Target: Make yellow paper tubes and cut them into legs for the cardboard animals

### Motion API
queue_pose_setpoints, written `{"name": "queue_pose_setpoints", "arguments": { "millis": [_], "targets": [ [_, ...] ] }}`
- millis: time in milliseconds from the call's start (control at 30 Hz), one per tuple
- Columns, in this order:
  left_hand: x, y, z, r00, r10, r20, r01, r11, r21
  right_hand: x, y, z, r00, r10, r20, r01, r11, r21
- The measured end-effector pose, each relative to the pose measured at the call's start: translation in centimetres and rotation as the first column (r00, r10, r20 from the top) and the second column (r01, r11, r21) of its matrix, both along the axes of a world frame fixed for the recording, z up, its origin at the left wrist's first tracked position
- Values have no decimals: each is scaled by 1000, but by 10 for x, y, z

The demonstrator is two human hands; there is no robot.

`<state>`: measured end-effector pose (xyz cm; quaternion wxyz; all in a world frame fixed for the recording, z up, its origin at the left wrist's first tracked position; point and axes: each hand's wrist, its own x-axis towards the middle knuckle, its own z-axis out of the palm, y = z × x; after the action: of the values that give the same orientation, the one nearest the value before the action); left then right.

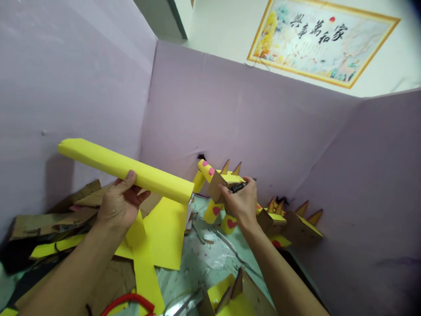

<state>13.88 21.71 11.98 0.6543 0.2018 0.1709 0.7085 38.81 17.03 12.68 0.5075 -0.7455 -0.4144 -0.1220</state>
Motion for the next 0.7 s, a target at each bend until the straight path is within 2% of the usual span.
{"name": "queue_pose_setpoints", "arguments": {
  "millis": [200,367,700],
  "targets": [
    [3,-2,1,1000,-1,2,1,1000,-3,-16,10,2,1000,15,-3,-15,998,-66],
    [2,-2,2,1000,-1,-7,1,1000,-9,-19,14,-6,1000,8,-4,-8,994,-111],
    [6,-2,-2,1000,-16,-13,16,1000,-13,-16,0,-19,999,-5,34,12,973,-229]
  ]
}}
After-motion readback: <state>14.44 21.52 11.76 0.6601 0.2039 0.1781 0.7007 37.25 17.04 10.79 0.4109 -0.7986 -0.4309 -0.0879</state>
